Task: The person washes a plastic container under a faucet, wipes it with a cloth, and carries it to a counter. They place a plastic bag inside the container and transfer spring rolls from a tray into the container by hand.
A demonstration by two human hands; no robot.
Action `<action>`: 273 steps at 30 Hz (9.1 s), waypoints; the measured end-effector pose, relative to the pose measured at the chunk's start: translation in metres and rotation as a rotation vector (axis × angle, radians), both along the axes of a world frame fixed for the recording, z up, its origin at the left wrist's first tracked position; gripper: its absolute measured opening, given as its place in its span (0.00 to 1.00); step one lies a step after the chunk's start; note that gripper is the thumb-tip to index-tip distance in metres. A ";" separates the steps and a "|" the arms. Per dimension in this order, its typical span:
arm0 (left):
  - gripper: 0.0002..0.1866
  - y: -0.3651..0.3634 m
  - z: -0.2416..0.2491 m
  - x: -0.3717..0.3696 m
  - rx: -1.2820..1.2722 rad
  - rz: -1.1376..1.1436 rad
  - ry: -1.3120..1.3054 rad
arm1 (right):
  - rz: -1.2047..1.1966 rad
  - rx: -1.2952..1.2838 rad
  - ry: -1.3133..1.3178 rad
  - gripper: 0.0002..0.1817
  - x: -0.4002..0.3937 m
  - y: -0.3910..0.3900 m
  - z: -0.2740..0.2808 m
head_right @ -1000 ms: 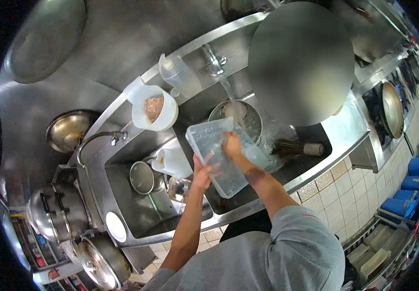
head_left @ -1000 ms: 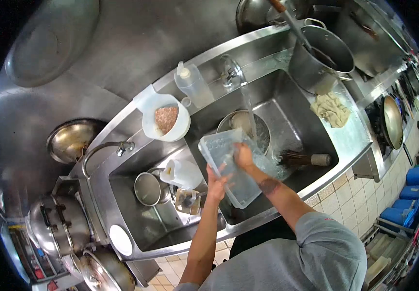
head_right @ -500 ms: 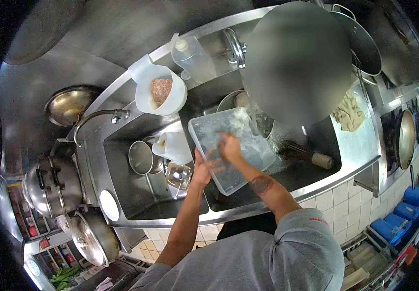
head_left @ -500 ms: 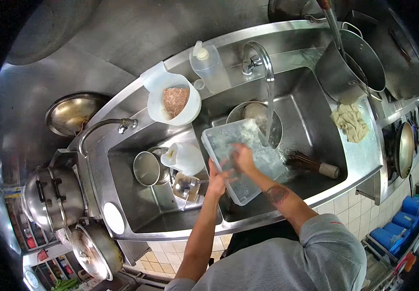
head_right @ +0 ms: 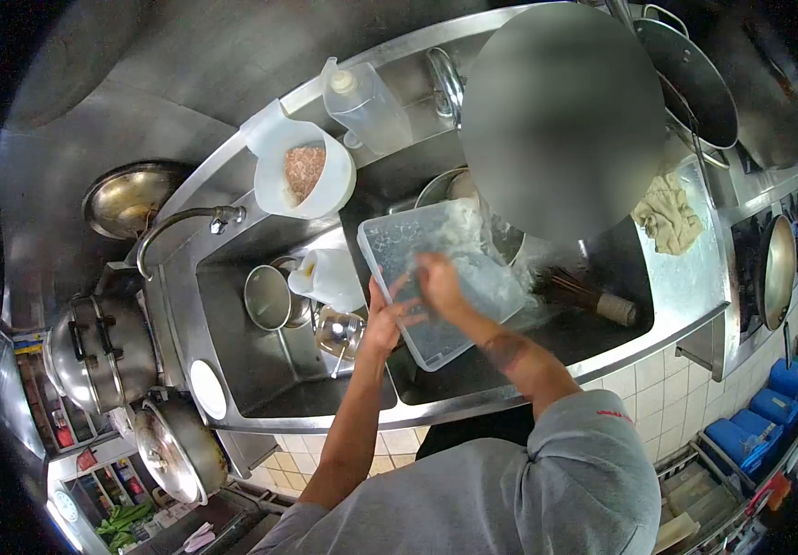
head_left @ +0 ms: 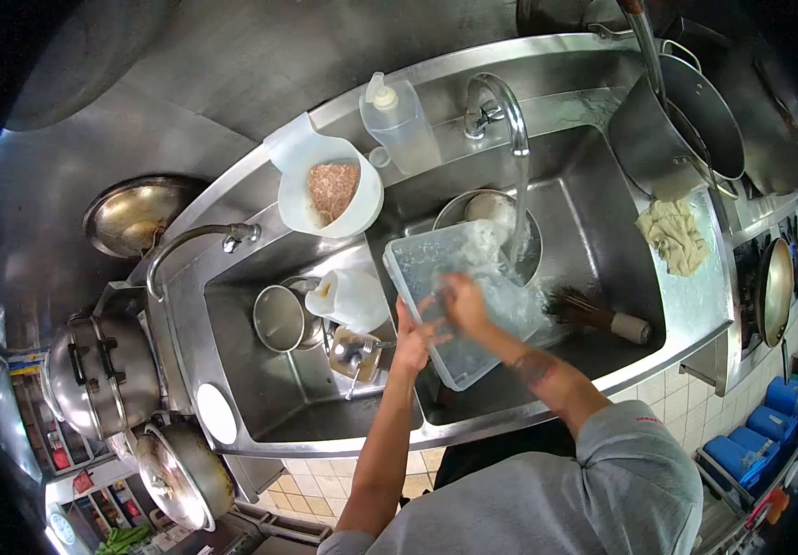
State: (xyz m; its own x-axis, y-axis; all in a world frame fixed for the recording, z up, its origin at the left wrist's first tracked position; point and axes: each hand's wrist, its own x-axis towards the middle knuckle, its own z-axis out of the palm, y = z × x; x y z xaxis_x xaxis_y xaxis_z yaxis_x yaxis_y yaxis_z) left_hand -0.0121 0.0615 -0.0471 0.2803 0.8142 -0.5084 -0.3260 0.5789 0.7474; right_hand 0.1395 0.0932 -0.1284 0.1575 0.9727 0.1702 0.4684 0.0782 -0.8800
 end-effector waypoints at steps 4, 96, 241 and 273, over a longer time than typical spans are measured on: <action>0.50 -0.002 -0.002 0.002 -0.010 0.002 0.017 | 0.013 -0.031 -0.034 0.14 -0.007 -0.022 0.020; 0.47 0.010 -0.012 0.011 -0.178 -0.066 -0.105 | 0.192 0.011 0.135 0.11 -0.042 0.059 0.028; 0.53 -0.013 0.114 0.104 0.976 -0.245 0.595 | -0.156 -0.291 0.434 0.30 0.069 -0.067 0.253; 0.48 -0.049 0.074 0.050 1.017 -0.608 0.499 | -0.578 -0.108 0.968 0.17 0.192 -0.012 0.210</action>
State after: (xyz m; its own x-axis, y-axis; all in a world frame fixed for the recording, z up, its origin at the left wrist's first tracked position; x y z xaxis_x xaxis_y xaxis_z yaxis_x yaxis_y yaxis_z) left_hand 0.0384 0.0123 0.0269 0.7012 0.7050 0.1062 0.2297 -0.3644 0.9025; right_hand 0.3314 0.0814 0.0820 0.6077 0.7138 -0.3481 -0.4724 -0.0274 -0.8810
